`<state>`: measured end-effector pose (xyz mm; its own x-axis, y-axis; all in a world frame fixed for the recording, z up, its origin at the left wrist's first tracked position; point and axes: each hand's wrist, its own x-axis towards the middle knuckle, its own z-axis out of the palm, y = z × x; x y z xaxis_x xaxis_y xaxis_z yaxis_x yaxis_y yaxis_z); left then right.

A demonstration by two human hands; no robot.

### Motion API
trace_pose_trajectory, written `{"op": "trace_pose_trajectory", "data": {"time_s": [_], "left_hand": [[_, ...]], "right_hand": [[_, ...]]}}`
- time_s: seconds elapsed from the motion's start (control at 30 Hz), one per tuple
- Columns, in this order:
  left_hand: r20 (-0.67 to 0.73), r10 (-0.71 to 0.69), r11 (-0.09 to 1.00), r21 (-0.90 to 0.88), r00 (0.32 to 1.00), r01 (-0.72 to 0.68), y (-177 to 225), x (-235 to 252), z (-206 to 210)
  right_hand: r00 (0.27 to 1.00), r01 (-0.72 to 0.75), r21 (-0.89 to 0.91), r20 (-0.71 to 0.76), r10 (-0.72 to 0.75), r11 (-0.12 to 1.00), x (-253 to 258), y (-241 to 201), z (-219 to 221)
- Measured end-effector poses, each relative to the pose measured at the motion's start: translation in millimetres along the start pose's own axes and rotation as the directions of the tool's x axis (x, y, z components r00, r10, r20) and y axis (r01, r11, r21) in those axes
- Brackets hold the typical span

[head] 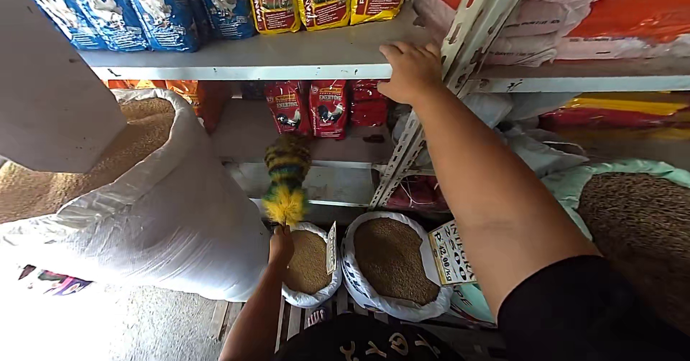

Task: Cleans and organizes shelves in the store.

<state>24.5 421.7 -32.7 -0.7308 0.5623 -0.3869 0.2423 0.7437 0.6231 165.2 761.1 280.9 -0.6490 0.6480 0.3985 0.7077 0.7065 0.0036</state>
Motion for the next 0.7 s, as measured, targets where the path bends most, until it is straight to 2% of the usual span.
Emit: {"op": "trace_pose_trajectory", "data": {"time_s": [0.07,0.13,0.17,0.2,0.27,0.33,0.37,0.4,0.43,0.5,0.6,0.7], "left_hand": [[-0.108,0.029,0.999,-0.020,0.994,-0.031,-3.9,-1.8,-22.5],[-0.260,0.082,0.991,-0.078,0.962,-0.105,-10.5,-5.5,-28.9],[-0.281,0.092,0.988,-0.090,0.955,-0.122,-17.6,-3.4,-29.2],[-0.242,0.080,0.992,-0.079,0.967,-0.102,-25.4,2.0,-31.1],[-0.029,0.000,1.000,0.006,1.000,0.001,-37.3,17.2,-44.4],[0.038,-0.035,0.998,0.048,0.999,0.033,-40.9,18.3,-61.4],[0.011,-0.030,0.999,0.045,0.999,0.029,-41.0,13.6,-67.3],[-0.026,-0.020,0.999,0.025,0.999,0.020,-42.4,6.5,-69.7],[-0.055,-0.017,1.000,-0.005,0.998,0.016,-46.7,-2.4,-68.3],[-0.069,-0.045,0.998,-0.056,0.997,0.041,-62.4,-21.0,-58.5],[-0.094,-0.107,0.987,-0.127,0.990,0.094,-92.4,-56.1,-31.9],[-0.185,-0.143,0.968,-0.229,0.972,0.098,-120.6,-103.6,3.4]], "right_hand": [[1.000,0.010,0.007,-0.014,-0.010,1.000,-1.0,0.5,2.8],[0.999,0.008,0.004,-0.036,-0.008,1.000,0.5,1.4,1.1],[0.998,0.000,0.008,-0.060,0.001,1.000,-1.2,0.5,2.1],[0.994,-0.005,0.032,-0.112,0.008,0.999,-5.2,-1.5,5.7],[0.950,0.053,0.083,-0.313,-0.024,0.995,-21.5,-8.3,31.0],[0.815,0.218,0.013,-0.552,-0.175,0.976,-40.8,-20.1,87.4],[0.757,0.313,-0.028,-0.596,-0.267,0.949,-45.7,-29.2,118.6],[0.751,0.401,-0.023,-0.564,-0.343,0.916,-46.5,-41.1,145.2],[0.787,0.456,0.037,-0.483,-0.384,0.889,-46.1,-55.8,166.9],[0.875,0.432,0.235,-0.345,-0.340,0.871,-34.4,-87.7,203.1],[0.977,0.168,0.504,-0.200,-0.075,0.847,1.9,-133.8,227.2],[0.982,-0.048,0.614,-0.117,0.151,0.788,53.6,-166.2,222.4]]}}
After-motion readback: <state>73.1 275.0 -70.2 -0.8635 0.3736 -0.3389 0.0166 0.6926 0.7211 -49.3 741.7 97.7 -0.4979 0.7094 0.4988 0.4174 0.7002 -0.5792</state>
